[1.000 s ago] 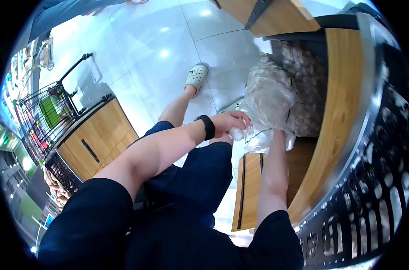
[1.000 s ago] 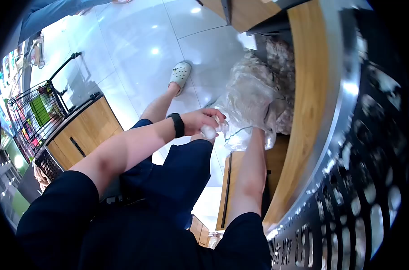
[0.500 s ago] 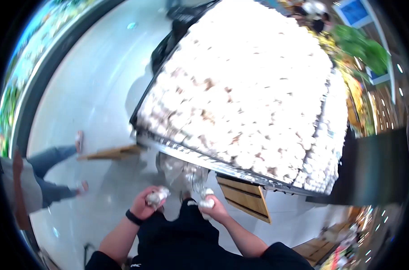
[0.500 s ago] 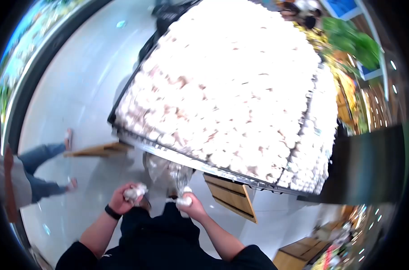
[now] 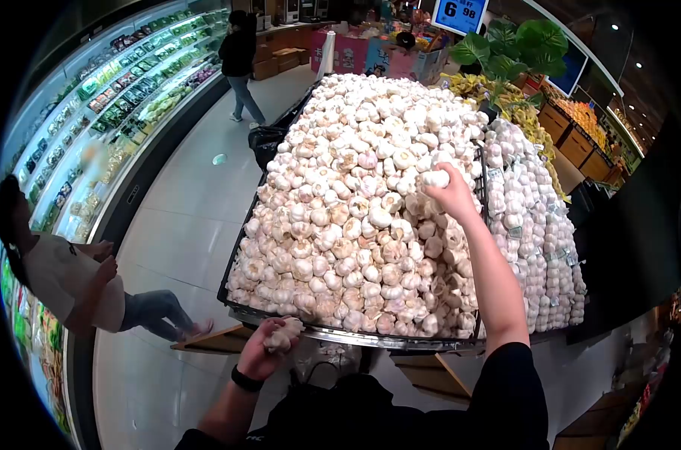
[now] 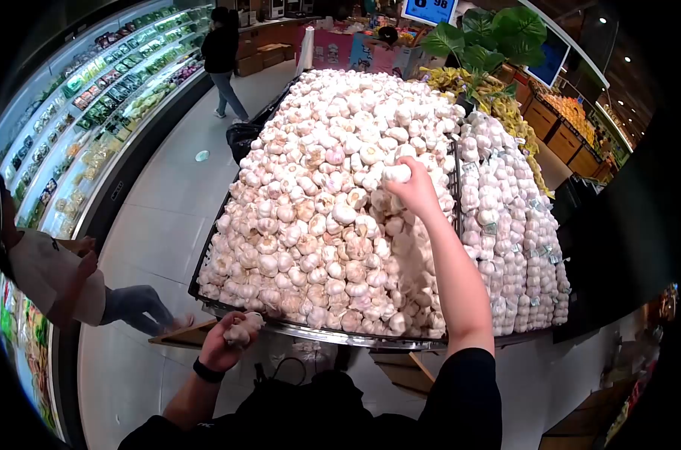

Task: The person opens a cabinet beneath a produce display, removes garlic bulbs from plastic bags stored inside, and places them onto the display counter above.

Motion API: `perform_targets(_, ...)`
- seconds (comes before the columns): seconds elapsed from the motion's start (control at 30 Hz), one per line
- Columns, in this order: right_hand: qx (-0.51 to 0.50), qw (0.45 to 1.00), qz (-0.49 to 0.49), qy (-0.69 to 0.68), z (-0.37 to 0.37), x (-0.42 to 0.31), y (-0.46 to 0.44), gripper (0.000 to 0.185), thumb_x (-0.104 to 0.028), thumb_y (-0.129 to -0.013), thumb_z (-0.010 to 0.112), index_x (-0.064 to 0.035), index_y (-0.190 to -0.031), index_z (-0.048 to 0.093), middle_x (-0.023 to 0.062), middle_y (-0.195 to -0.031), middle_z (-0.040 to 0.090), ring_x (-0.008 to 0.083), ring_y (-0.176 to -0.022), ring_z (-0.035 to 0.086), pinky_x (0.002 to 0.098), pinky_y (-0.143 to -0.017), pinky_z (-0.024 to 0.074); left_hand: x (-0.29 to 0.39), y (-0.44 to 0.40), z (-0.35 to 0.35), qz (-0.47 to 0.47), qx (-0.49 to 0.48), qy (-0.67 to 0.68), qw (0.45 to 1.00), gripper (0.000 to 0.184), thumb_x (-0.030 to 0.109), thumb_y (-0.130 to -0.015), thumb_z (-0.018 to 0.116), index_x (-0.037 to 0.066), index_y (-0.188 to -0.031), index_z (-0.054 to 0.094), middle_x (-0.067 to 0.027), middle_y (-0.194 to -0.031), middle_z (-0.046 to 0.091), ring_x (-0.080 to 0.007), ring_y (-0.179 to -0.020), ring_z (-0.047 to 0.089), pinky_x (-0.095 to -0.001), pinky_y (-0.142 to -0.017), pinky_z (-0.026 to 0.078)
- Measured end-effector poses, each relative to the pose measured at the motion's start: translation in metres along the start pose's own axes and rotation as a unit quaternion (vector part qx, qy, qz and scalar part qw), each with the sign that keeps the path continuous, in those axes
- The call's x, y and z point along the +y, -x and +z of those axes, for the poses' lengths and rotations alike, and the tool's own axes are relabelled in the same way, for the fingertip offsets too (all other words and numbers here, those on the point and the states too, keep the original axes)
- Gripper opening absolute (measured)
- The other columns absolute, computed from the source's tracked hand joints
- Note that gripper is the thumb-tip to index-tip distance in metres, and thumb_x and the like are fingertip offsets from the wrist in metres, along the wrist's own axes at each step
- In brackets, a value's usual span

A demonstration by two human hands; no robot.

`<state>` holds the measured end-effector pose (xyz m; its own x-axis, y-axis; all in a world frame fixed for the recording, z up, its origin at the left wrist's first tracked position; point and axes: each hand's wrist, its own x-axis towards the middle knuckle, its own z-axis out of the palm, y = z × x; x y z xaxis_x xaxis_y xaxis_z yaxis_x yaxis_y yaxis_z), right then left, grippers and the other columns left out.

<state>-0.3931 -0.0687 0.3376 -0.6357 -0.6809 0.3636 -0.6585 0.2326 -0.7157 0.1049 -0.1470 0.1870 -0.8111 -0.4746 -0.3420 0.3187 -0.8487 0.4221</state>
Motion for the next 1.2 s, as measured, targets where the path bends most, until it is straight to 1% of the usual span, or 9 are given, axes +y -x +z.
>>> perform_targets(0.23,-0.199,0.887,-0.037,0.414,0.014,0.018,-0.141,0.067,-0.024,-0.073,0.072,-0.0220,-0.135,0.048,0.0223,-0.137,0.041,0.0374,-0.105,0.062,0.0429,-0.087,0.0534,-0.006,-0.072,0.142,0.112,-0.004,-0.125,0.986,0.021,0.023,-0.099,0.051,0.004,-0.107,0.054,-0.0131,-0.121,0.056,-0.0244,-0.101,0.061,-0.0386,-0.087,0.055)
perform_targets(0.4,-0.139,0.929,-0.030,0.341,0.010,0.034,-0.125,0.087,-0.028,-0.073,0.078,-0.0352,-0.146,0.032,0.0231,-0.152,0.023,0.0346,-0.106,0.062,0.0411,-0.082,0.0557,0.032,-0.151,0.217,0.138,-0.037,-0.261,0.955,0.023,0.024,-0.098,0.056,0.007,-0.112,0.052,-0.0087,-0.108,0.059,-0.0175,-0.092,0.064,-0.0315,-0.080,0.056)
perform_targets(0.5,0.004,0.961,-0.095,0.258,-0.001,0.060,-0.093,0.081,-0.027,-0.073,0.079,-0.0280,-0.144,0.039,0.0247,-0.150,0.022,0.0365,-0.108,0.060,0.0418,-0.088,0.0532,0.054,-0.222,0.266,0.185,-0.052,-0.324,0.926,0.022,0.023,-0.095,0.060,0.008,-0.110,0.053,-0.0057,-0.102,0.060,-0.0138,-0.087,0.063,-0.0297,-0.076,0.055)
perform_targets(0.57,-0.038,0.991,-0.035,0.124,-0.013,0.062,-0.067,0.073,-0.023,-0.075,0.078,-0.0203,-0.140,0.044,0.0246,-0.145,0.031,0.0387,-0.125,0.045,0.0429,-0.100,0.0454,0.065,-0.276,0.310,0.211,-0.051,-0.374,0.902,0.020,0.022,-0.093,0.063,0.008,-0.104,0.055,-0.0016,-0.089,0.059,-0.0108,-0.079,0.059,-0.0261,-0.069,0.051)
perform_targets(0.7,-0.037,0.981,-0.086,0.170,-0.017,0.073,-0.018,0.061,-0.020,-0.078,0.074,-0.0130,-0.134,0.051,0.0211,-0.134,0.044,0.0360,-0.124,0.046,0.0422,-0.101,0.0431,0.073,-0.402,0.386,0.254,-0.004,-0.482,0.838,0.029,0.033,-0.087,0.069,0.008,-0.096,0.055,0.0021,-0.075,0.051,-0.0081,-0.061,0.045,-0.0248,-0.056,0.040)
perform_targets(0.87,0.007,0.984,-0.113,0.140,-0.016,0.081,0.018,0.055,-0.017,-0.079,0.071,-0.0130,-0.131,0.054,0.0196,-0.135,0.044,0.0366,-0.124,0.045,0.0422,-0.101,0.0426,0.067,-0.540,0.461,0.239,0.036,-0.450,0.859,0.051,0.051,-0.097,0.044,0.009,-0.126,0.050,-0.0043,-0.097,0.052,-0.0188,-0.083,0.049,-0.0439,-0.070,0.048)
perform_targets(0.97,0.008,0.989,-0.088,0.114,-0.030,0.076,0.042,0.052,-0.018,-0.080,0.069,-0.0120,-0.130,0.054,0.0207,-0.133,0.046,0.0380,-0.124,0.044,0.0443,-0.103,0.0403,0.064,-0.551,0.457,0.260,0.034,-0.414,0.872,0.056,0.050,-0.098,0.040,0.009,-0.137,0.039,-0.0080,-0.127,0.046,-0.0233,-0.106,0.047,-0.0475,-0.082,0.048)
perform_targets(1.1,-0.015,0.996,-0.089,0.006,-0.048,0.049,0.084,0.046,-0.021,-0.083,0.068,-0.0092,-0.126,0.057,0.0191,-0.126,0.054,0.0369,-0.112,0.055,0.0432,-0.096,0.0455,0.044,-0.450,0.405,0.279,-0.072,-0.505,0.814,0.038,0.027,-0.099,0.052,0.006,-0.130,0.045,-0.0070,-0.128,0.053,-0.0172,-0.111,0.055,-0.0338,-0.094,0.046)
perform_targets(1.2,-0.233,0.964,-0.030,-0.127,-0.050,0.019,0.116,0.042,-0.023,-0.086,0.069,-0.0106,-0.125,0.058,0.0126,-0.119,0.059,0.0290,-0.103,0.061,0.0384,-0.087,0.0505,0.054,-0.344,0.326,0.218,-0.155,-0.565,0.781,0.032,0.022,-0.098,0.053,0.003,-0.124,0.050,-0.0068,-0.121,0.059,-0.0153,-0.112,0.059,-0.0307,-0.096,0.046)
